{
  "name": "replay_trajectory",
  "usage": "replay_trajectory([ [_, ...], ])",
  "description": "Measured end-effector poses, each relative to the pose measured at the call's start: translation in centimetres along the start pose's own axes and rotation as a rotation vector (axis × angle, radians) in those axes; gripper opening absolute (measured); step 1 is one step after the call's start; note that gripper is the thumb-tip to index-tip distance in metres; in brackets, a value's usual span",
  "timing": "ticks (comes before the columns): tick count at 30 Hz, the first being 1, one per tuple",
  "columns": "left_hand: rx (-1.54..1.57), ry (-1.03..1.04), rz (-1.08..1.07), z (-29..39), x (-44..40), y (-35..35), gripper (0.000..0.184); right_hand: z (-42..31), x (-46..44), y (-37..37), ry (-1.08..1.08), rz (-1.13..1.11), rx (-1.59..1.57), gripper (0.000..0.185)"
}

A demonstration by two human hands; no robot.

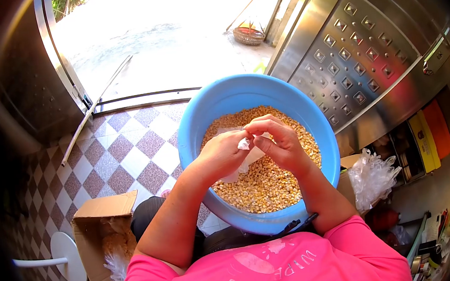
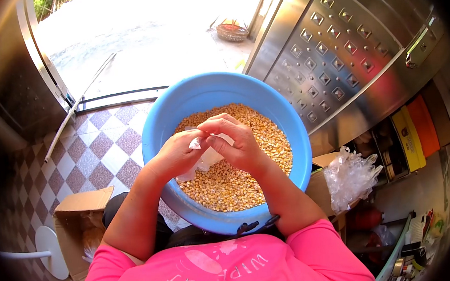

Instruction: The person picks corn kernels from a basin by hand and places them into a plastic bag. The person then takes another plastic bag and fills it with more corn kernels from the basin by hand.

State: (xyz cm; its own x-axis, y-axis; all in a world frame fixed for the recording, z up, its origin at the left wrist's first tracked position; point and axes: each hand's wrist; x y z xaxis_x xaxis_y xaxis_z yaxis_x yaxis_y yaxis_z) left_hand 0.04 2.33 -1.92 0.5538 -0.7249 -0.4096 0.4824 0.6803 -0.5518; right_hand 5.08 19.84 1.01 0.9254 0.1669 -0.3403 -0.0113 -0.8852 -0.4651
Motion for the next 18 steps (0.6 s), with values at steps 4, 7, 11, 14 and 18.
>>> replay_trajectory([
  [4, -0.039, 0.023, 0.034, -0.6, 0.1, 0.3, 0.021, 1.5, 0.6, 0.2, 0.283, -0.154, -0.129, 0.032],
  [7, 0.006, 0.042, 0.139, -0.5, 0.1, 0.4, 0.014, 2.6, 0.5, 0.3, 0.306, -0.149, -0.215, 0.030],
  [11, 0.024, -0.022, 0.169, -0.1, 0.2, 0.2, 0.012, 2.1, 0.5, 0.2, 0.382, -0.113, -0.111, 0.017],
  [14, -0.015, -0.080, 0.167, 0.1, 0.6, 0.3, 0.014, 1.8, 0.7, 0.3, 0.435, -0.083, -0.006, 0.009],
  [18, 0.062, -0.062, 0.211, -0.5, 0.2, 0.1, 0.021, 2.2, 0.5, 0.4, 0.216, 0.010, -0.028, 0.006],
])
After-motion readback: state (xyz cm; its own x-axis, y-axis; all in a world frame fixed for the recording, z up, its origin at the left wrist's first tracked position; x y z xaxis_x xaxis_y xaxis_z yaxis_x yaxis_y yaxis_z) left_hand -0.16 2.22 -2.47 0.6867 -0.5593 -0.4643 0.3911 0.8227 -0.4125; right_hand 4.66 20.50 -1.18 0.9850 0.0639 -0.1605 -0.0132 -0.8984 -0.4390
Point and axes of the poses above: each hand's wrist, its own x-axis away from the middle knuckle, its own y-axis out of the palm, z = x × y, and after that the axes turned 13 degrees about y, right-handed
